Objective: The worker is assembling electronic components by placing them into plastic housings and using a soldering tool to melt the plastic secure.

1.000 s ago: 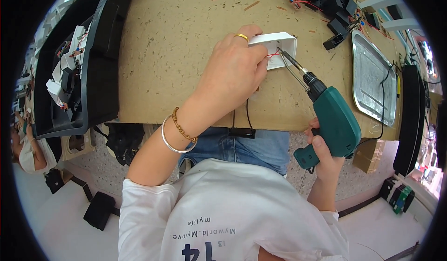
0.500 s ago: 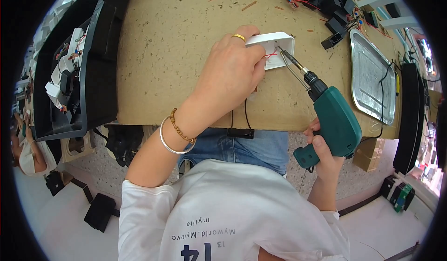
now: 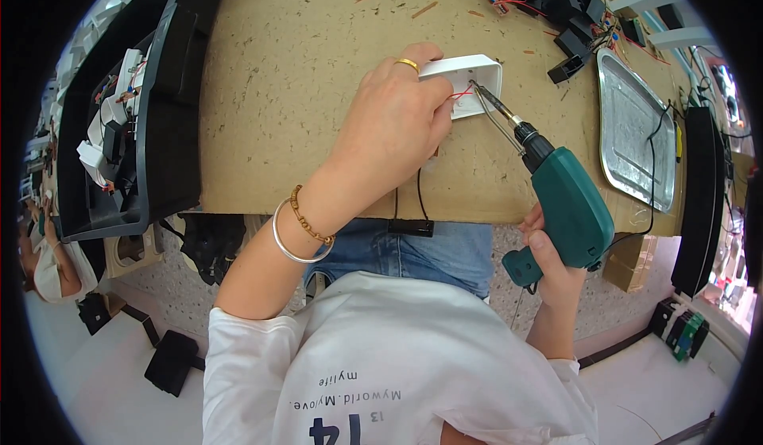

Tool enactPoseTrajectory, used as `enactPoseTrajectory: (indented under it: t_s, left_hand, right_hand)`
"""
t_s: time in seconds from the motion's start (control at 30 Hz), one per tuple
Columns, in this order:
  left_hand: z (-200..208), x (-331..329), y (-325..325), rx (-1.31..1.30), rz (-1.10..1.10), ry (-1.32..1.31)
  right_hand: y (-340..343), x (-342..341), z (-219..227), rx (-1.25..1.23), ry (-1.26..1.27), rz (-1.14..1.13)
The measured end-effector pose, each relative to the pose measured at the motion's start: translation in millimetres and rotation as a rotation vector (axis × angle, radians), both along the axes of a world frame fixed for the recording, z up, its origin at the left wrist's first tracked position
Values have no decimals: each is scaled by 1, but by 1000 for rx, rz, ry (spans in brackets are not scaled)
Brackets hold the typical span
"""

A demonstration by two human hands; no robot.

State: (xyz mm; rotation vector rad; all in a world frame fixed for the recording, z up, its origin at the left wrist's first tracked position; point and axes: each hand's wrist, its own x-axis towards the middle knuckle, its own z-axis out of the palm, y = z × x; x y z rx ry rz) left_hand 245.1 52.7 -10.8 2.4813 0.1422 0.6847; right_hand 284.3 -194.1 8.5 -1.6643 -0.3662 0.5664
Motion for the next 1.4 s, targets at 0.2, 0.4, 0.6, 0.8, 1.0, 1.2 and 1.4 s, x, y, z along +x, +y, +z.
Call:
enactPoseTrajectory:
  t_s: [0.2,0.4,0.6,0.8,1.0,1.2,1.4]
  left_hand:
    - [0,0,0,-5,0,-6]
    - [1,0,0,-8,3,-3]
    - [0,0,0,2,7,2]
    - [1,0,0,7,11,2]
    - [0,0,0,-1,7,2]
    - [1,-1,-1,-23,13,26]
    - [5,-6,-1,2,9,21]
  right_hand:
    - [-2,1,-1,37,6,28]
    - [0,-3,-4,89,-3,-69]
    - [-5,0,-9,113,-16,-54]
    - [-1,-2,-8,132,-11,-92]
    - [-3,-1,-8,106,-23,-63]
    - [-2,-2,-9,108,-29,-82]
    - [-3,-2,-8,105,-40,-59]
